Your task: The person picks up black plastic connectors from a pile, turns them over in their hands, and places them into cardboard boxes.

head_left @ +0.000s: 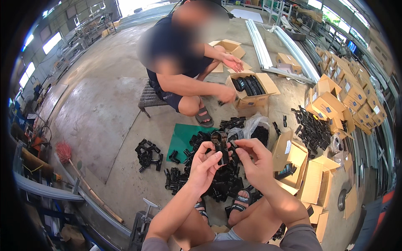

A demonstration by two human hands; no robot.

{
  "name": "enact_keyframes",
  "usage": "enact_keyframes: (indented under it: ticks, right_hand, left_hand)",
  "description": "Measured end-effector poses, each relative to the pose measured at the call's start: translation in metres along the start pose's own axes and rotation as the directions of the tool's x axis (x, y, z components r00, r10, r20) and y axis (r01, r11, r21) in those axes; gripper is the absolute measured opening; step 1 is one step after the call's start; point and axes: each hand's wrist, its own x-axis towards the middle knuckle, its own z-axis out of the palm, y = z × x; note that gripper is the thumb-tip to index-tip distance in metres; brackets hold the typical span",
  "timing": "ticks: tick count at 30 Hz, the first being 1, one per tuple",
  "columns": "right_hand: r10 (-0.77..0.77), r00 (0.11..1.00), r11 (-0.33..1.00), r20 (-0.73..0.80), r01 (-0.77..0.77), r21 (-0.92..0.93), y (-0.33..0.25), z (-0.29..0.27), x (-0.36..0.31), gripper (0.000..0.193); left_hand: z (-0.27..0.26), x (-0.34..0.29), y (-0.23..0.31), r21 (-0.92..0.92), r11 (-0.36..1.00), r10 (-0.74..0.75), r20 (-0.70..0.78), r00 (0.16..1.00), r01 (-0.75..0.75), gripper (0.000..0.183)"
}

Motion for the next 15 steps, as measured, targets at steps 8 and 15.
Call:
enact_keyframes:
  ticks: [8, 15]
  right_hand:
    - [0.08, 0.996, 0.994, -0.038, -0.083, -0.075, 0.002, 0.0, -0.008, 0.021]
    - [0.103, 0.992, 0.992, -0.068, -0.107, -0.06, 0.01, -0.003, -0.009, 0.023]
  left_hand:
    - [0.006, 0.003, -0.004, 0.211, 0.974, 0.087, 0.016, 0.996, -0.088, 0.031]
    - [0.007, 0.008, -0.006, 0.321, 0.937, 0.126, 0.06, 0.99, -0.138, 0.033]
